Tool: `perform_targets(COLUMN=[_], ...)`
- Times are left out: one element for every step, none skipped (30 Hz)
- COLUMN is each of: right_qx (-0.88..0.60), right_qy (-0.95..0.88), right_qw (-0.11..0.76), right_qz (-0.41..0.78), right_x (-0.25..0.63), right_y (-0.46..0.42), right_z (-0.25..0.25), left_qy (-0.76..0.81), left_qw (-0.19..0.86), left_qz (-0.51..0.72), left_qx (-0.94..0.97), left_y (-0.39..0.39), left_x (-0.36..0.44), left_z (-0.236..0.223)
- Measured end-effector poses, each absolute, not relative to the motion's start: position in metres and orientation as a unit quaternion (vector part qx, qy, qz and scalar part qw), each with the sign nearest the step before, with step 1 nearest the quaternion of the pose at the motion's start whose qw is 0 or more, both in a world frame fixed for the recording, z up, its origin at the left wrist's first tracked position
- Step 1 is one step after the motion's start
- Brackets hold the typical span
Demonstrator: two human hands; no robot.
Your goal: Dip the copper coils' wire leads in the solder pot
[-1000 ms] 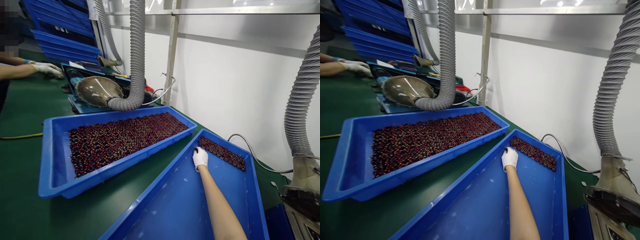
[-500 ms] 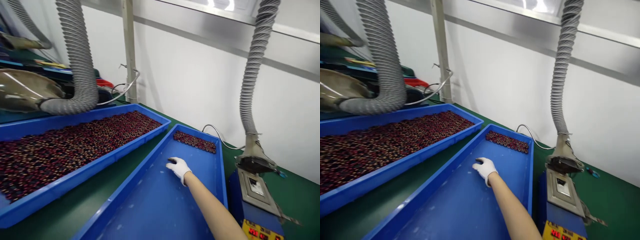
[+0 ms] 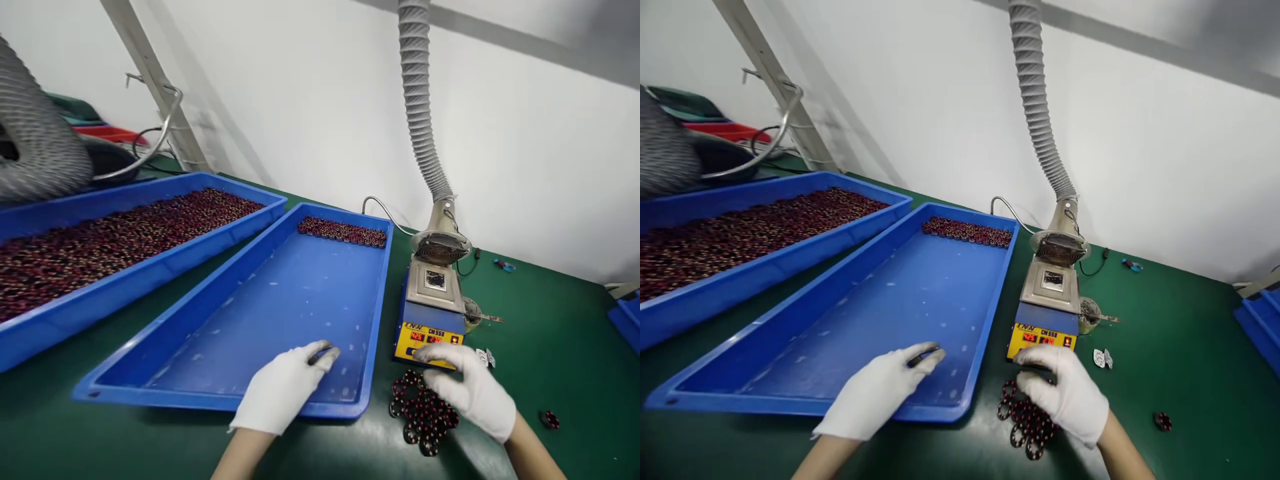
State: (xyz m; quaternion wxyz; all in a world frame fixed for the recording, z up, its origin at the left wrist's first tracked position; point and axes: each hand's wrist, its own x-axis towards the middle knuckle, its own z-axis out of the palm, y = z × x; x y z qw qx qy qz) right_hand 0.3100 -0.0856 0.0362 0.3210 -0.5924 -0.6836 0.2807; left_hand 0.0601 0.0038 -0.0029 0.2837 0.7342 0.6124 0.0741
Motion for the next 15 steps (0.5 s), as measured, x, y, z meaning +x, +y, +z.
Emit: perform_targets(right_qx=[-0.579, -0.561, -0.541, -0.527, -0.518, -0.512, -0.507, -0.503, -0.502, -0.503, -0.505, -0.508, -0.511, -0.513, -0.514], right_qy=[-0.715, -0.745, -0.773, -0.795, -0.811, -0.824, -0.833, -0.839, -0.842, -0.842, -0.842, -0.840, -0.839, -0.838, -0.837], right_qw=[0.284, 0.254, 0.229, 0.211, 0.194, 0.177, 0.163, 0.152, 0.148, 0.151, 0.155, 0.161, 0.165, 0.167, 0.167], right_qz=[0.270, 0.257, 0.238, 0.213, 0.189, 0.168, 0.153, 0.142, 0.132, 0.120, 0.109, 0.098, 0.090, 0.086, 0.085], right_x=[0.312, 0.312, 0.310, 0.308, 0.306, 0.304, 0.302, 0.301, 0.300, 0.299, 0.298, 0.298, 0.297, 0.296, 0.295], right_y=[-0.091, -0.094, -0.096, -0.097, -0.098, -0.098, -0.097, -0.097, -0.096, -0.095, -0.094, -0.092, -0.091, -0.089, -0.088], right_z=[0.022, 0.007, -0.007, -0.019, -0.031, -0.042, -0.051, -0.059, -0.066, -0.072, -0.077, -0.081, -0.084, -0.086, -0.088], left_qy=[0.617, 0.619, 0.619, 0.616, 0.613, 0.610, 0.608, 0.607, 0.606, 0.605, 0.604, 0.602, 0.601, 0.597, 0.593], left_qw=[0.287, 0.292, 0.298, 0.305, 0.313, 0.321, 0.328, 0.333, 0.337, 0.339, 0.338, 0.336, 0.331, 0.324, 0.315], left_qz=[0.063, 0.054, 0.048, 0.043, 0.038, 0.034, 0.030, 0.027, 0.025, 0.023, 0.022, 0.021, 0.021, 0.022, 0.026], left_qx=[0.730, 0.727, 0.725, 0.725, 0.724, 0.724, 0.723, 0.721, 0.721, 0.720, 0.721, 0.724, 0.728, 0.734, 0.741], left_y=[0.004, 0.005, 0.006, 0.007, 0.009, 0.010, 0.011, 0.012, 0.013, 0.014, 0.014, 0.015, 0.016, 0.017, 0.018], left_x=[0.061, 0.063, 0.064, 0.065, 0.066, 0.067, 0.068, 0.068, 0.068, 0.068, 0.068, 0.068, 0.068, 0.067, 0.066], left_z=[-0.002, -0.002, -0.001, -0.001, -0.001, -0.001, -0.001, -0.001, -0.002, -0.002, -0.003, -0.004, -0.005, -0.007, -0.009])
